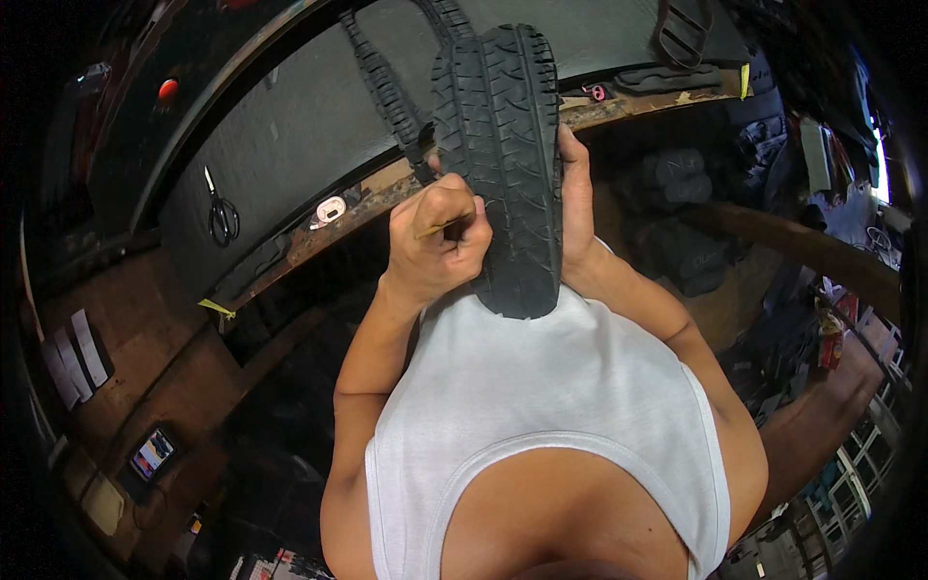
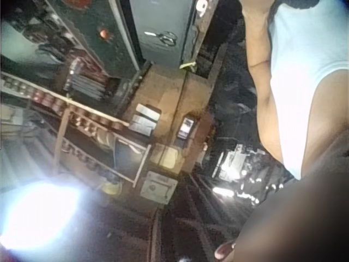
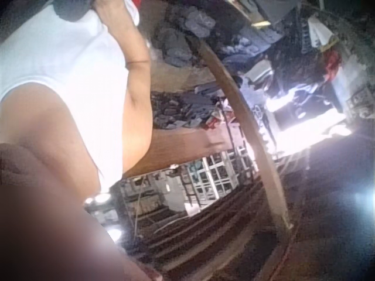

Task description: The person aligns a rubber sole on a workbench, places a metal template on top, and presses it into the material. They then remove the template, inspect the sole, and repeat the process with additional soles. The person marks the soles with a pencil and stacks them on the bench.

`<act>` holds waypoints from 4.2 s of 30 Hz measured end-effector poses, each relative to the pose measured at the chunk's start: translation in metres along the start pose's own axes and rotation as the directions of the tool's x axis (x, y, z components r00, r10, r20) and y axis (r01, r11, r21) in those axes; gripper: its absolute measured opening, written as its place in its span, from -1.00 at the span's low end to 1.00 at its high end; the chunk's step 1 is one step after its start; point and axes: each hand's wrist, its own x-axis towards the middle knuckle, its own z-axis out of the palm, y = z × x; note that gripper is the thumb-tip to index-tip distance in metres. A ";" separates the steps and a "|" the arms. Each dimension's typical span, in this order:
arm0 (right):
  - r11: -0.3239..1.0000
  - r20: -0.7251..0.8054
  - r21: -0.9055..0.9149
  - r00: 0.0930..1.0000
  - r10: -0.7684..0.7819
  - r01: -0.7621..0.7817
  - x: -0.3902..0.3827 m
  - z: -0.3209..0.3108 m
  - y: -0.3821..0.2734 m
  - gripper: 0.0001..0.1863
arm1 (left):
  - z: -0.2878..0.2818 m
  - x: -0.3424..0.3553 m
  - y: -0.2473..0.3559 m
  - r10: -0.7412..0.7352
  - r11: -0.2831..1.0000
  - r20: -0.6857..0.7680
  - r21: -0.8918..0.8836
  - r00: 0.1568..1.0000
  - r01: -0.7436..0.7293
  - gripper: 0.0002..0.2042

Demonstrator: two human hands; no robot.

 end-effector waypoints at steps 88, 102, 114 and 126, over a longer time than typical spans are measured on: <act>0.999 0.130 -0.007 0.990 -0.046 0.047 0.021 0.002 -0.004 -0.12 | -0.002 0.013 -0.001 -0.032 0.998 0.011 0.047 0.999 0.032 -0.77; 0.997 0.153 0.076 0.988 0.014 -0.026 0.026 -0.004 -0.010 -0.05 | 0.001 0.007 0.005 0.050 0.998 0.040 0.027 0.998 -0.051 -0.77; 0.998 0.135 0.063 0.991 0.002 -0.011 0.025 -0.006 -0.015 -0.19 | -0.009 0.001 -0.006 -0.070 0.991 -0.269 -0.127 0.961 0.036 -0.81; 0.932 -0.045 -0.361 0.998 -0.034 0.016 0.161 0.037 0.053 -0.39 | -0.100 -0.094 0.014 -0.330 0.933 -0.755 -0.170 0.566 0.318 -0.80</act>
